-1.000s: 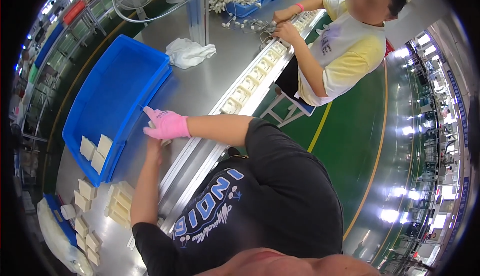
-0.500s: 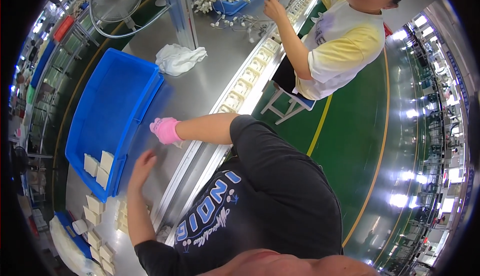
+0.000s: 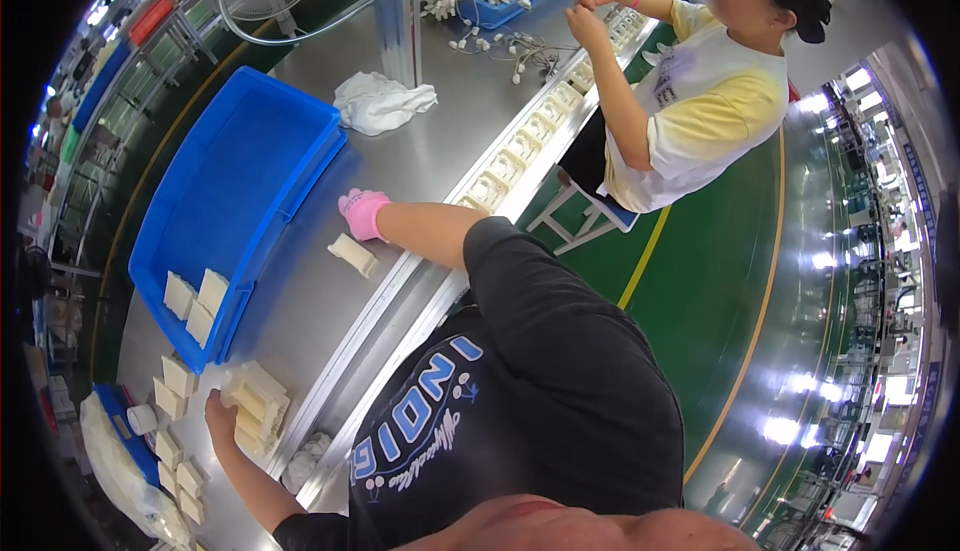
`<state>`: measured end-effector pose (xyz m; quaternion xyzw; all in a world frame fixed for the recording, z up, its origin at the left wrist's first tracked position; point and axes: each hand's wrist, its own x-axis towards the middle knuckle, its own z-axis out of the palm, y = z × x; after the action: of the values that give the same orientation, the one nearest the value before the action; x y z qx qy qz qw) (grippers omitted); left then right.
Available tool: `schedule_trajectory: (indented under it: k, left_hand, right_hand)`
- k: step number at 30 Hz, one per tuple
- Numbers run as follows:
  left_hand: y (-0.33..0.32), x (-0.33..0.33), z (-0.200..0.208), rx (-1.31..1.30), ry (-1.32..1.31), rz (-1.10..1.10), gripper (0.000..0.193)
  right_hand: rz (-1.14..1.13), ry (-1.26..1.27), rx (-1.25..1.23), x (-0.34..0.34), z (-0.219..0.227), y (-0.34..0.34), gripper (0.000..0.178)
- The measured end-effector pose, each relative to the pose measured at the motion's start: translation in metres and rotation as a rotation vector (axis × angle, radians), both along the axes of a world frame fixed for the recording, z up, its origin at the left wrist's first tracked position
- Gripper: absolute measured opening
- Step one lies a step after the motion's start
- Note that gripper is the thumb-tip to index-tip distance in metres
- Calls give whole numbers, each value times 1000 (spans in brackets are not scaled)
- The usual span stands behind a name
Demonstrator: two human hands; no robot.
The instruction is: The person assembles plastic component housings by hand, fitting small electronic parts into frames on a factory production line.
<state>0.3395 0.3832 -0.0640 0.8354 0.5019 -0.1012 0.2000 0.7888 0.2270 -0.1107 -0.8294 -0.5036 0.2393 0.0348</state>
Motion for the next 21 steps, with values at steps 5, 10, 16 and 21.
schedule_trajectory:
  k: [5,10,16,21]
  left_hand:
    - [5,-21,-14,213,-294,35,18]
    - [-4,25,41,208,-426,95,22]
    - [-8,83,33,346,-847,-23,32]
    - [-76,172,43,-229,-1279,347,43]
  right_hand:
    - [-67,-74,-26,-13,37,-4,68]
    - [66,-117,-177,-7,52,-16,65]
    - [162,-192,-83,-5,26,-20,46]
    - [106,-228,223,-8,29,-30,32]
